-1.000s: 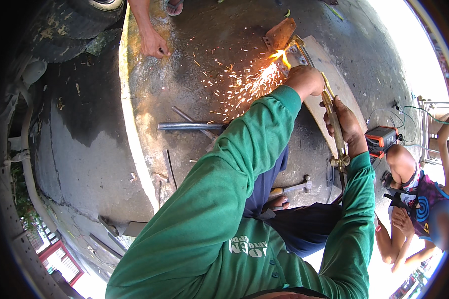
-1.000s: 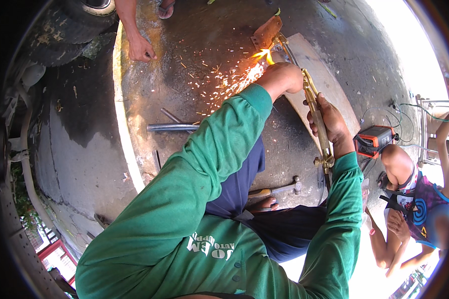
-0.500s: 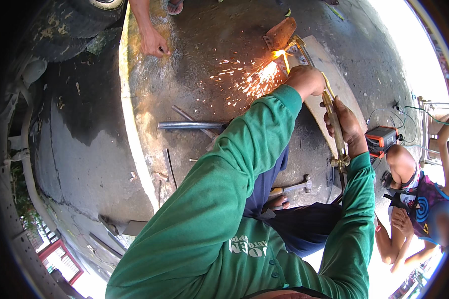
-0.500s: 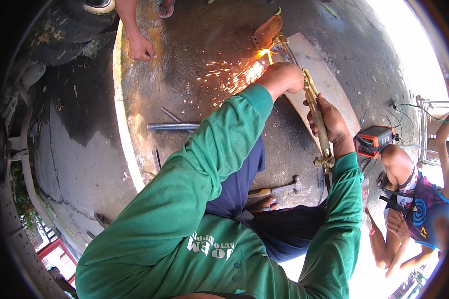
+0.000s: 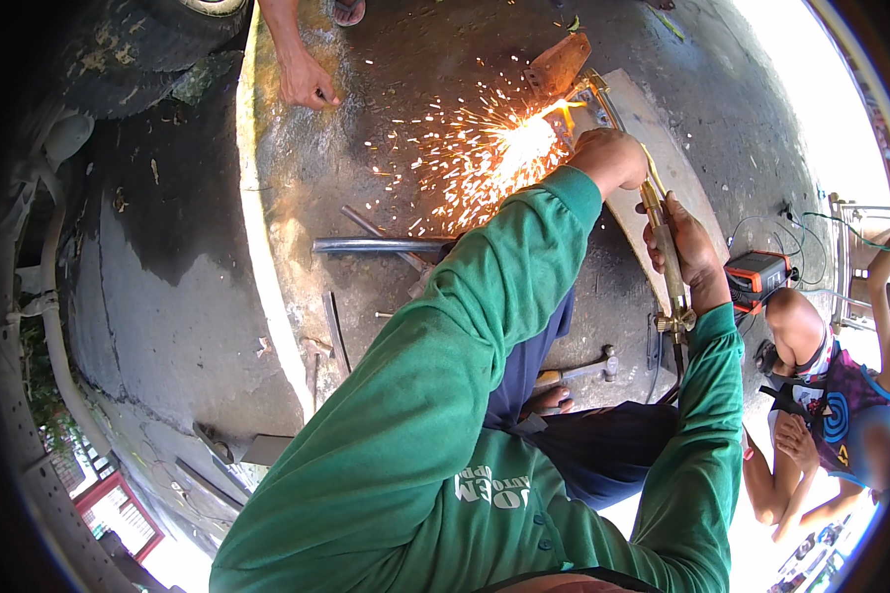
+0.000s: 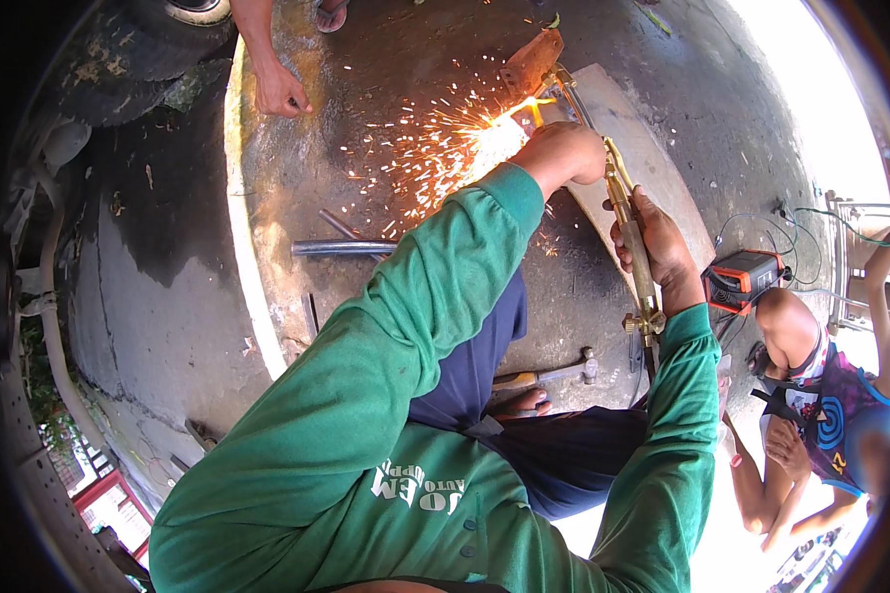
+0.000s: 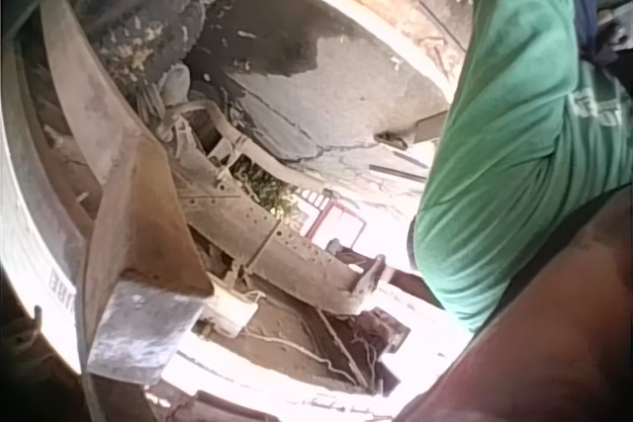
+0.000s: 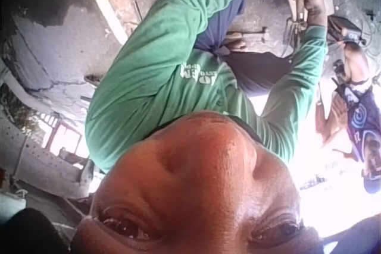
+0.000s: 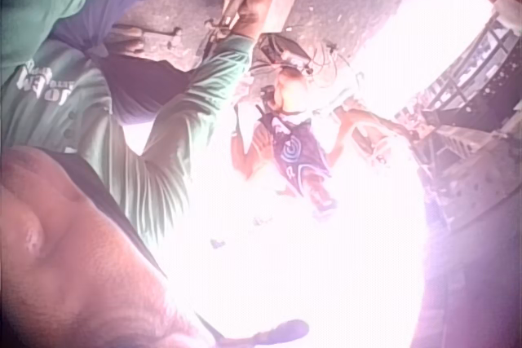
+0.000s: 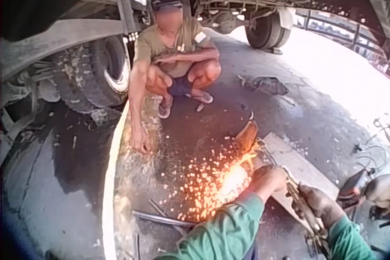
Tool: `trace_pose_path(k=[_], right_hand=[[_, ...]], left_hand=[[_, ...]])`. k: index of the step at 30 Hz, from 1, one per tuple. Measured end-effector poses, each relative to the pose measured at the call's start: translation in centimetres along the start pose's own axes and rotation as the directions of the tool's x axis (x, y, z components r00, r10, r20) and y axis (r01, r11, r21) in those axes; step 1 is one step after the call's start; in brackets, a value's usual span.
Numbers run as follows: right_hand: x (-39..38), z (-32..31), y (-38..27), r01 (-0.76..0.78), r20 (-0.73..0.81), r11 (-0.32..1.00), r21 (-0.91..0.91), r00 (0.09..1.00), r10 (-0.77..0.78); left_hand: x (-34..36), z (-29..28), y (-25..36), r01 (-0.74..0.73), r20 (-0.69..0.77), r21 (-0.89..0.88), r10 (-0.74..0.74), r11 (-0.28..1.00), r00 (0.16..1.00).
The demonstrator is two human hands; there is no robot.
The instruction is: The person uses a handheld welding torch to join a small metal bracket to a larger metal plate. They repeatedly position the bracket, apply the torch to create welds, and inspect the joint while seated on the ground.
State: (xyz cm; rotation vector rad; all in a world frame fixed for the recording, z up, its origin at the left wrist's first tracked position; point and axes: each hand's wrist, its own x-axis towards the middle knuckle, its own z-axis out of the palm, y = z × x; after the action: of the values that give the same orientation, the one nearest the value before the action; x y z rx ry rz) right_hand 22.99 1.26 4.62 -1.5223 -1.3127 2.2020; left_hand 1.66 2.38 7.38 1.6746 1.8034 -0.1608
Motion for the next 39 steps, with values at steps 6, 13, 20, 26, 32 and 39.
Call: trace_pose_path(k=[6,13,20,26,32,39], right_hand=[[0.2,0.6,-0.2,-0.010,0.023,1.000,0.012,1.000,0.010],[-0.1,0.2,0.1,0.000,0.015,1.000,0.027,1.000,-0.001],[0.1,0.6,-0.1,-0.001,0.045,1.000,0.030,0.999,-0.001],[-0.3,-0.1,0.3,-0.012,0.023,0.999,0.051,1.000,0.011],[0.0,0.1,0.3,0.005,0.073,0.998,0.062,0.997,-0.009],[-0.2,0.3,0.3,-0.009,0.064,0.998,0.064,0.998,0.005]], left_hand=[[1.2,0.9,-0.7,-0.006,-0.036,0.016,0.007,1.000,0.999],[1.0,0.8,-0.3,-0.019,-0.024,0.009,0.019,1.000,1.000],[1.5,1.0,-0.7,0.013,-0.009,0.018,-0.013,1.000,1.000],[0.8,0.4,0.2,-0.023,0.012,0.050,0.023,0.998,1.000],[2.4,1.6,-0.5,-0.029,-0.022,0.032,0.030,0.999,0.999],[2.2,1.4,-0.4,-0.004,-0.009,0.022,0.005,1.000,1.000]])
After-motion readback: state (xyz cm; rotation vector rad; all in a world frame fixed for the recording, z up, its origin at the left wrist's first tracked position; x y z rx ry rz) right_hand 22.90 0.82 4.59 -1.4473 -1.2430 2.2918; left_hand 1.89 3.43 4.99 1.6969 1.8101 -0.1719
